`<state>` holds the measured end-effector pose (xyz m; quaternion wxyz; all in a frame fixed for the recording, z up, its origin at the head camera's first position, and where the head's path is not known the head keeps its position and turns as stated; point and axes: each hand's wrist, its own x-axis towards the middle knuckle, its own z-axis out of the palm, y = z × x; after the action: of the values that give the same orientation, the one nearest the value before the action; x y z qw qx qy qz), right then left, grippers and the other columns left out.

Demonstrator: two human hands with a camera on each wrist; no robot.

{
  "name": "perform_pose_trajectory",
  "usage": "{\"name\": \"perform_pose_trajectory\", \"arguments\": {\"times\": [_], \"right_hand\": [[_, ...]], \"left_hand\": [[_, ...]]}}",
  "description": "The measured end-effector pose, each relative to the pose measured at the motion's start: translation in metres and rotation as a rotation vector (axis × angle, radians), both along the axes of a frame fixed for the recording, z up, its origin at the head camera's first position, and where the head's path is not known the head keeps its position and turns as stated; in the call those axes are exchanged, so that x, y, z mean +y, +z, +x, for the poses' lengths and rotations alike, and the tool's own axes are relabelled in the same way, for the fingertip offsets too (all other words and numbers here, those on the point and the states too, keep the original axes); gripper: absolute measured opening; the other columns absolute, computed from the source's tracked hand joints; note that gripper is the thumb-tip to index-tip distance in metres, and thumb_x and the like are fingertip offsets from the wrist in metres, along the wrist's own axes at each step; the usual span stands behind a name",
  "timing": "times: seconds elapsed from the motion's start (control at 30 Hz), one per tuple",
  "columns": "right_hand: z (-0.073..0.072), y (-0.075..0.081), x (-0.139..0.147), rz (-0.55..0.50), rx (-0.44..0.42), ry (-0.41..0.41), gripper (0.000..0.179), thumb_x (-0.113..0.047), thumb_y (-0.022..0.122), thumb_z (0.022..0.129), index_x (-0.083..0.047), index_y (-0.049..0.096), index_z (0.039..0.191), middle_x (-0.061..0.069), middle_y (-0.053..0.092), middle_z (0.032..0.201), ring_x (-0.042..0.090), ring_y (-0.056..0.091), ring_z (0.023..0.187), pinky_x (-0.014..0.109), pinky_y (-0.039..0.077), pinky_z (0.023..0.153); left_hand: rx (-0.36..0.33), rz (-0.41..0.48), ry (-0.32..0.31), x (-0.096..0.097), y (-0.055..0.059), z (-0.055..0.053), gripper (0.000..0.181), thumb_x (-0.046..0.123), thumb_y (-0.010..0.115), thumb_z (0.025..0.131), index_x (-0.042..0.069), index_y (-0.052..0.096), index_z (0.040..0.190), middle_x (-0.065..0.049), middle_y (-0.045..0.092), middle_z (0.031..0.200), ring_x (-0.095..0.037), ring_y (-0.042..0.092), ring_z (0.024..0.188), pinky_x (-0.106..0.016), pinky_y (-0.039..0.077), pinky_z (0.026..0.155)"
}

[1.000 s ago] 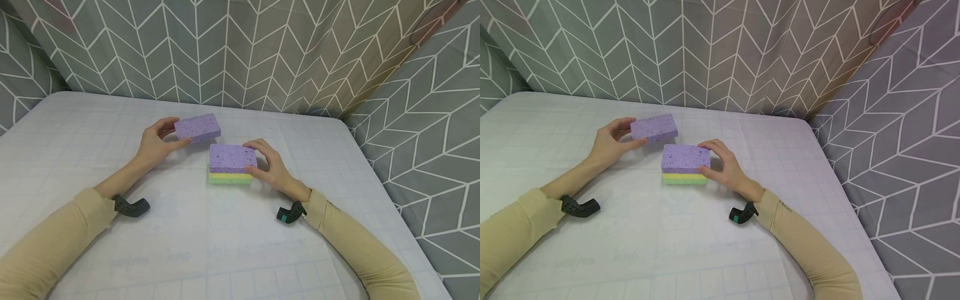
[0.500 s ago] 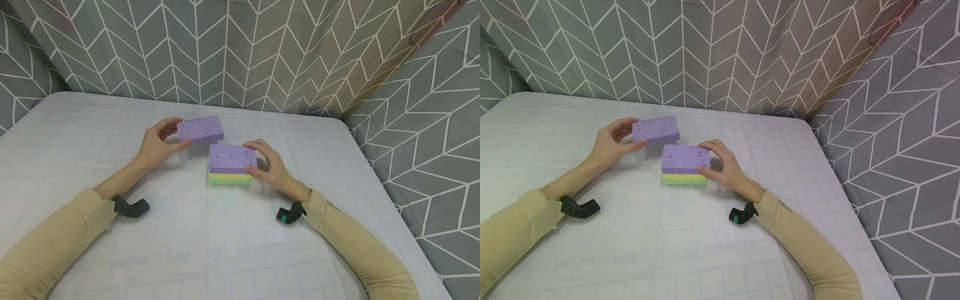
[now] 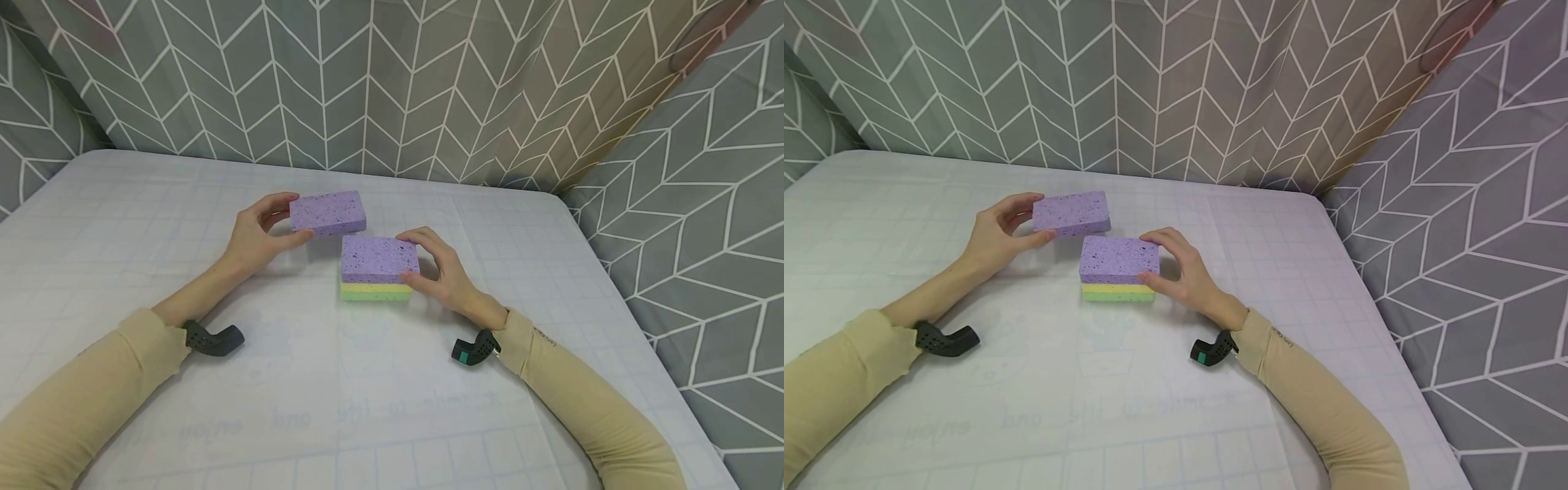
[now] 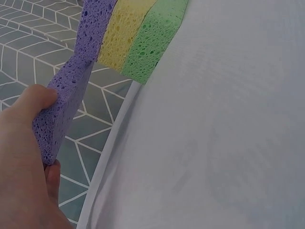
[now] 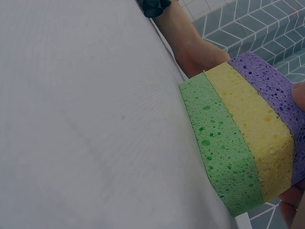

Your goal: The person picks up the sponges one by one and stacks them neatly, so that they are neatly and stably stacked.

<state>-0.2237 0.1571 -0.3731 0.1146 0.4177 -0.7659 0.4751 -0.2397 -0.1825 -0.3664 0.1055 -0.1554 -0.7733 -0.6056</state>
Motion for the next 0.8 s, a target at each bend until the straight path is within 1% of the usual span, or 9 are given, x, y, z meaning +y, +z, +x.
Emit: {"name": "perform_pose_trajectory", "arguments": {"times": [0.07, 0.2, 0.37, 0.5, 0.57, 0.67, 0.8], "right_hand": [[0.0, 0.0, 0.0, 0.001, 0.002, 0.0, 0.06, -0.046, 0.065, 0.09, -0.002, 0.059, 0.131, 0.013, 0.06, 0.126, 0.024, 0.054, 0.119, 0.036, 0.04, 0.112], [-0.001, 0.0, 0.0, 0.0, 0.005, 0.002, 0.06, -0.047, 0.065, 0.09, -0.004, 0.059, 0.131, 0.011, 0.06, 0.126, 0.024, 0.055, 0.119, 0.037, 0.041, 0.111], [-0.001, -0.001, 0.001, -0.004, -0.004, 0.009, 0.057, -0.04, 0.067, 0.089, -0.003, 0.059, 0.131, 0.013, 0.06, 0.125, 0.024, 0.054, 0.118, 0.036, 0.041, 0.111], [0.0, 0.001, 0.0, -0.003, -0.007, 0.009, 0.055, -0.029, 0.069, 0.086, 0.001, 0.058, 0.131, 0.017, 0.06, 0.125, 0.027, 0.054, 0.118, 0.034, 0.04, 0.111], [0.003, 0.005, -0.001, -0.001, -0.01, 0.008, 0.054, -0.022, 0.069, 0.084, 0.004, 0.058, 0.13, 0.02, 0.06, 0.124, 0.029, 0.054, 0.117, 0.034, 0.039, 0.111], [0.012, 0.017, -0.005, 0.001, -0.02, 0.011, 0.052, -0.014, 0.068, 0.083, 0.01, 0.057, 0.127, 0.025, 0.059, 0.122, 0.031, 0.054, 0.115, 0.033, 0.04, 0.11], [0.023, 0.032, -0.009, 0.008, -0.027, 0.004, 0.05, -0.012, 0.066, 0.083, 0.014, 0.056, 0.124, 0.028, 0.059, 0.12, 0.032, 0.054, 0.114, 0.031, 0.04, 0.109]], "left_hand": [[0.003, 0.005, -0.004, 0.0, 0.0, 0.001, 0.065, 0.002, 0.081, 0.08, -0.002, 0.053, 0.138, -0.013, 0.058, 0.133, -0.006, 0.059, 0.112, -0.015, 0.047, 0.106], [0.015, 0.009, -0.01, 0.001, 0.001, 0.002, 0.064, 0.001, 0.081, 0.08, -0.002, 0.053, 0.138, -0.014, 0.058, 0.133, -0.006, 0.059, 0.112, -0.015, 0.047, 0.106], [0.033, 0.024, -0.026, 0.002, 0.002, 0.002, 0.064, -0.001, 0.08, 0.08, -0.003, 0.053, 0.137, -0.014, 0.058, 0.132, -0.006, 0.06, 0.112, -0.015, 0.047, 0.106], [0.051, 0.041, -0.042, 0.003, 0.003, 0.003, 0.064, -0.002, 0.08, 0.079, -0.006, 0.052, 0.137, -0.013, 0.058, 0.131, -0.007, 0.06, 0.112, -0.014, 0.047, 0.105], [0.063, 0.043, -0.051, 0.003, 0.004, 0.003, 0.064, -0.003, 0.08, 0.079, -0.007, 0.052, 0.137, -0.014, 0.058, 0.131, -0.007, 0.06, 0.111, -0.014, 0.047, 0.104], [0.074, 0.039, -0.058, 0.004, 0.005, 0.004, 0.064, -0.004, 0.08, 0.079, -0.008, 0.052, 0.137, -0.014, 0.058, 0.131, -0.007, 0.059, 0.111, -0.013, 0.047, 0.104], [0.08, 0.03, -0.06, 0.006, 0.006, 0.005, 0.064, -0.003, 0.079, 0.08, -0.008, 0.051, 0.137, -0.014, 0.058, 0.131, -0.007, 0.059, 0.112, -0.013, 0.047, 0.105]]}}
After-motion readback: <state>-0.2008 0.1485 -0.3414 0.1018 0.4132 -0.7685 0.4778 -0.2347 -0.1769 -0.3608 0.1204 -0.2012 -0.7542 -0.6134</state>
